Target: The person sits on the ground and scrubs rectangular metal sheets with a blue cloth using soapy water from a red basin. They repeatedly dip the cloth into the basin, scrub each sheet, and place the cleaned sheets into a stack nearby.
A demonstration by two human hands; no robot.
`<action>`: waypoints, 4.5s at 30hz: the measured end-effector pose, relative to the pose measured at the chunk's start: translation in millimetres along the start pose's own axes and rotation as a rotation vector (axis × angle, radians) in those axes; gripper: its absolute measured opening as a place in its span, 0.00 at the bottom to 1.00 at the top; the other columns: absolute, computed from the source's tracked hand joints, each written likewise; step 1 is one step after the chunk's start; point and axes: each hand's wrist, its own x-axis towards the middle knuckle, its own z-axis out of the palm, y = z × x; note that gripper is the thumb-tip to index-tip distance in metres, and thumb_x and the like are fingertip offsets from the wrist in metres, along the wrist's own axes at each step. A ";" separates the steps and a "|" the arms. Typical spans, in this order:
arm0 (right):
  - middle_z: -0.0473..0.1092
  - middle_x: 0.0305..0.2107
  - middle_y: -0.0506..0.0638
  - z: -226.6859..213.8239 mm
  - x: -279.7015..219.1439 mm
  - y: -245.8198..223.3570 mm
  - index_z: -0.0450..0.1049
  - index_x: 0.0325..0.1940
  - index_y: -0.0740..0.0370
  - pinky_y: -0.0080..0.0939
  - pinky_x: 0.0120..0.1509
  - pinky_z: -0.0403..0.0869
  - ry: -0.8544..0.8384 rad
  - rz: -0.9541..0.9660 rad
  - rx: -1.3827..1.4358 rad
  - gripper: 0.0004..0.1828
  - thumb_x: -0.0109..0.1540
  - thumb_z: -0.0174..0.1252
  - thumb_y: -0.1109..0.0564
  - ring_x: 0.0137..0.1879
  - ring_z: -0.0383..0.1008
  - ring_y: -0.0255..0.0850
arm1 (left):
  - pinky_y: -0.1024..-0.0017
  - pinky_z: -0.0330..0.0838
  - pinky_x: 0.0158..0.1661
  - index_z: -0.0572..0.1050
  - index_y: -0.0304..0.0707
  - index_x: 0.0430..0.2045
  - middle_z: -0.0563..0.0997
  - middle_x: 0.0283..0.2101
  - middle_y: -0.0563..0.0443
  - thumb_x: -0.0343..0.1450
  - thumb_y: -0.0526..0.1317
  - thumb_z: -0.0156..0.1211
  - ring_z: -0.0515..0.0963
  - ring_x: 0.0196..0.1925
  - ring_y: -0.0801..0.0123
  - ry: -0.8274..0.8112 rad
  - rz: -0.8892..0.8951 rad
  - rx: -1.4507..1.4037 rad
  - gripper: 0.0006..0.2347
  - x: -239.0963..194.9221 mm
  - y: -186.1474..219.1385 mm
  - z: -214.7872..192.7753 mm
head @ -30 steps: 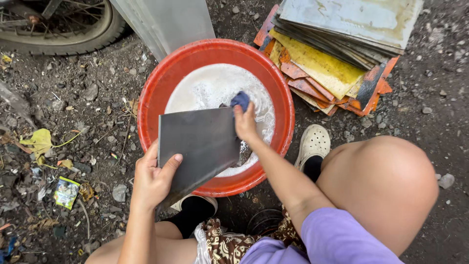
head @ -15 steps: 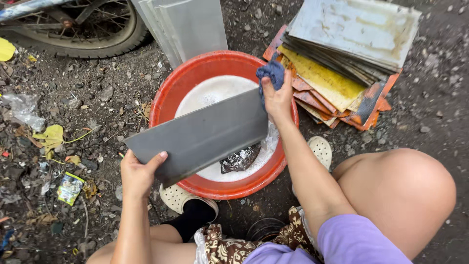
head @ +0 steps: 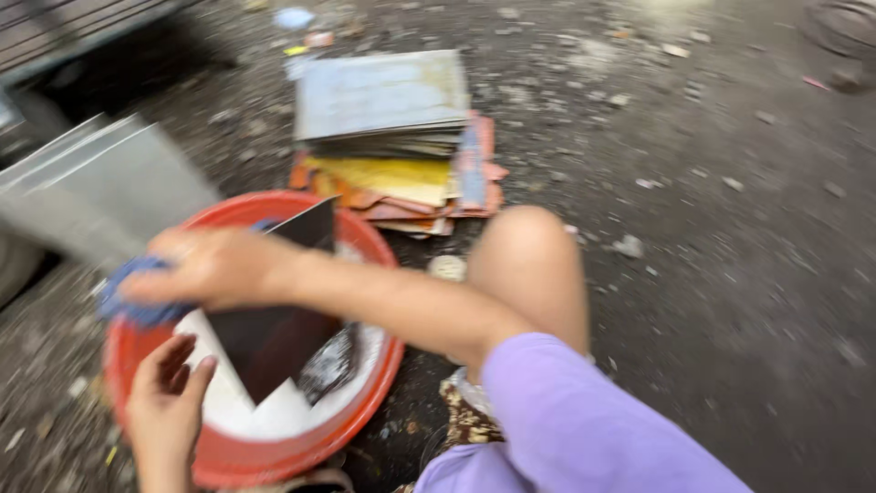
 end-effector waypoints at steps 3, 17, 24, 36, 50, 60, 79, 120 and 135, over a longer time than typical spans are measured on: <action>0.67 0.46 0.48 25.1 5.6 -17.0 0.67 0.61 0.35 0.36 0.47 0.77 -0.011 -0.110 -0.010 0.25 0.63 0.54 0.58 0.50 0.75 0.44 | 0.70 0.65 0.55 0.70 0.26 0.52 0.76 0.53 0.44 0.71 0.29 0.64 0.73 0.56 0.67 -0.120 0.035 -0.003 0.16 31.0 36.4 49.8; 0.68 0.54 0.46 -10.7 9.1 7.8 0.66 0.64 0.41 0.38 0.63 0.74 0.054 -0.045 -0.034 0.26 0.62 0.62 0.53 0.57 0.71 0.44 | 0.74 0.52 0.29 0.66 0.37 0.28 0.65 0.28 0.60 0.80 0.34 0.61 0.59 0.30 0.80 0.042 0.007 -0.073 0.11 36.2 71.2 64.4; 0.72 0.57 0.52 -80.0 -29.2 11.9 0.68 0.65 0.52 0.47 0.66 0.74 0.281 0.382 -0.165 0.34 0.60 0.69 0.39 0.62 0.75 0.51 | 0.82 0.62 0.38 0.74 0.36 0.35 0.72 0.35 0.65 0.79 0.37 0.58 0.66 0.36 0.85 0.115 0.198 -0.321 0.05 26.9 43.1 68.9; 0.73 0.49 0.55 -91.5 -59.2 34.0 0.59 0.67 0.60 0.46 0.56 0.79 0.730 0.658 0.728 0.33 0.68 0.58 0.38 0.51 0.76 0.41 | 0.79 0.62 0.37 0.70 0.37 0.29 0.69 0.31 0.62 0.78 0.38 0.63 0.64 0.35 0.82 0.156 0.112 -0.388 0.10 20.7 45.4 69.1; 0.72 0.49 0.53 -62.5 -67.7 37.4 0.61 0.66 0.60 0.39 0.62 0.73 0.498 0.734 0.636 0.32 0.70 0.51 0.33 0.54 0.72 0.37 | 0.75 0.73 0.37 0.80 0.35 0.36 0.83 0.31 0.54 0.72 0.36 0.68 0.79 0.33 0.77 0.416 0.222 0.132 0.05 19.3 101.2 35.8; 0.66 0.53 0.47 -11.9 -70.0 39.3 0.58 0.68 0.60 0.38 0.70 0.67 0.179 0.610 0.560 0.31 0.70 0.63 0.43 0.60 0.67 0.35 | 0.52 0.74 0.36 0.82 0.38 0.33 0.82 0.27 0.36 0.65 0.40 0.71 0.82 0.33 0.43 -0.002 0.160 0.758 0.08 22.0 144.0 15.3; 0.68 0.60 0.55 40.9 -27.9 -52.6 0.54 0.75 0.64 0.43 0.76 0.68 0.575 0.745 0.736 0.34 0.74 0.54 0.41 0.63 0.71 0.40 | 0.50 0.72 0.36 0.67 0.33 0.52 0.78 0.25 0.31 0.68 0.34 0.62 0.82 0.33 0.38 -0.095 -0.161 0.496 0.18 23.9 125.8 4.4; 0.71 0.53 0.57 91.8 -237.8 166.6 0.61 0.70 0.57 0.55 0.62 0.76 0.261 1.682 1.122 0.34 0.57 0.48 0.68 0.59 0.74 0.52 | 0.68 0.67 0.59 0.64 0.33 0.63 0.77 0.58 0.42 0.68 0.27 0.59 0.76 0.60 0.63 0.236 -0.424 0.054 0.26 1.5 78.5 -29.6; 0.71 0.54 0.54 112.6 -121.5 19.5 0.69 0.68 0.62 0.41 0.64 0.70 0.227 1.204 1.083 0.31 0.59 0.57 0.67 0.58 0.70 0.42 | 0.67 0.73 0.56 0.61 0.33 0.65 0.76 0.58 0.44 0.72 0.24 0.55 0.78 0.57 0.65 0.197 -0.325 -0.083 0.24 6.1 76.2 -22.2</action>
